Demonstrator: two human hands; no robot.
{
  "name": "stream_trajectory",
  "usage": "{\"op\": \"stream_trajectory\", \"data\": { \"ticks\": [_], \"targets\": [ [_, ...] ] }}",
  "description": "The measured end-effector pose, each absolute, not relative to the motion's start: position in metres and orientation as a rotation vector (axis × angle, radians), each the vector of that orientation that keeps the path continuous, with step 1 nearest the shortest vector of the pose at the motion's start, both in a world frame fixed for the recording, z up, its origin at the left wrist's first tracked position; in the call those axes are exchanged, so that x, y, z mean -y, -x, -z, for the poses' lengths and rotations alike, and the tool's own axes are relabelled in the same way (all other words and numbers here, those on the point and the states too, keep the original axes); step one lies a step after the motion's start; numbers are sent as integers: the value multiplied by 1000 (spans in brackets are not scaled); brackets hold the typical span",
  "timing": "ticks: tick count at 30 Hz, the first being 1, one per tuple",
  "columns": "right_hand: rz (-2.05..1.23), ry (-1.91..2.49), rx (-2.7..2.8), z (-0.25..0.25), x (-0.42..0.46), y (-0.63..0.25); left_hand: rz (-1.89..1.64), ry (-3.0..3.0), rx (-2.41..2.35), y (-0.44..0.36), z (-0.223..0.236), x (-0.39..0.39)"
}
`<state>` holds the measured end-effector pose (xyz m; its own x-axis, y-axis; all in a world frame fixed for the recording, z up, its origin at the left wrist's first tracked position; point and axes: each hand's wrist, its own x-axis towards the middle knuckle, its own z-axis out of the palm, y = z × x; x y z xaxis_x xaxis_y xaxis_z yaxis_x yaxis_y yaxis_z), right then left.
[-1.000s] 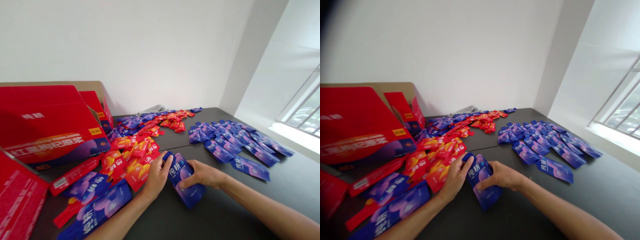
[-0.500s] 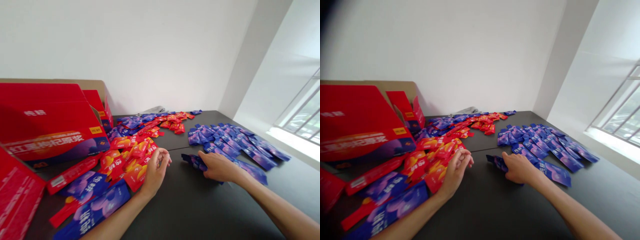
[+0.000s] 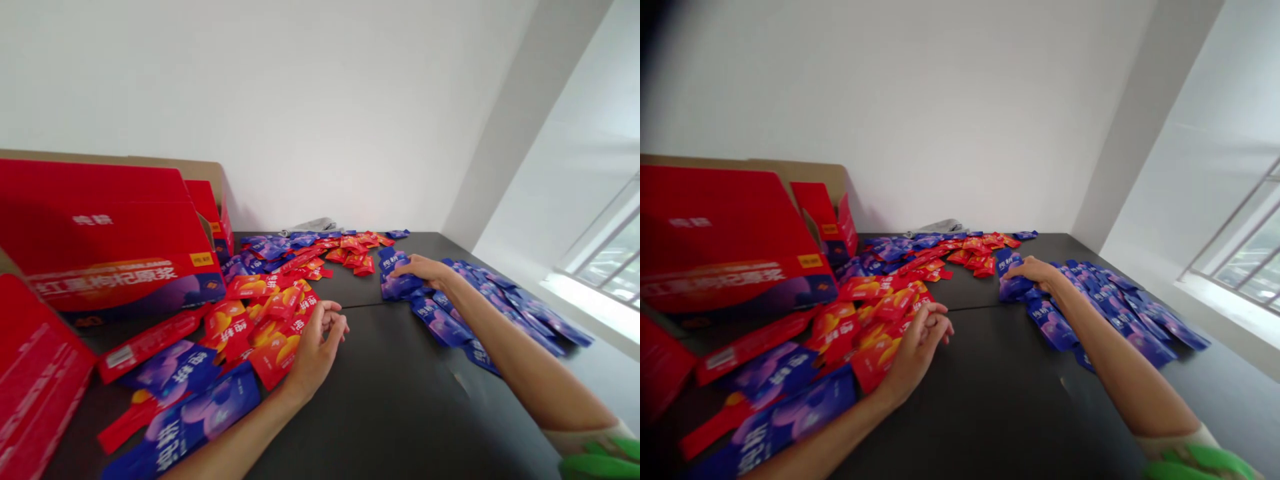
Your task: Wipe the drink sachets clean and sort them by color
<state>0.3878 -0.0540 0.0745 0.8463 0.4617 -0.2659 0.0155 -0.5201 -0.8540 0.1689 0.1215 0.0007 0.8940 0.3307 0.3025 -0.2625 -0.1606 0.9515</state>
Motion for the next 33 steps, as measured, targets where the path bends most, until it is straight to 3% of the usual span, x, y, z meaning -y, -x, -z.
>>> {"op": "stream_trajectory", "data": {
  "ticks": [7,17,33],
  "targets": [
    [-509,2212,445,-26,21,-376,-509,-1661,-63,-169,0,-122],
    [-253,2453,601,-26,21,-373,-510,-1723,-45,-168,3,-121],
    [-594,2292,403,-28,81,-313,-515,-1737,-22,-170,8,-123]
  ]
}}
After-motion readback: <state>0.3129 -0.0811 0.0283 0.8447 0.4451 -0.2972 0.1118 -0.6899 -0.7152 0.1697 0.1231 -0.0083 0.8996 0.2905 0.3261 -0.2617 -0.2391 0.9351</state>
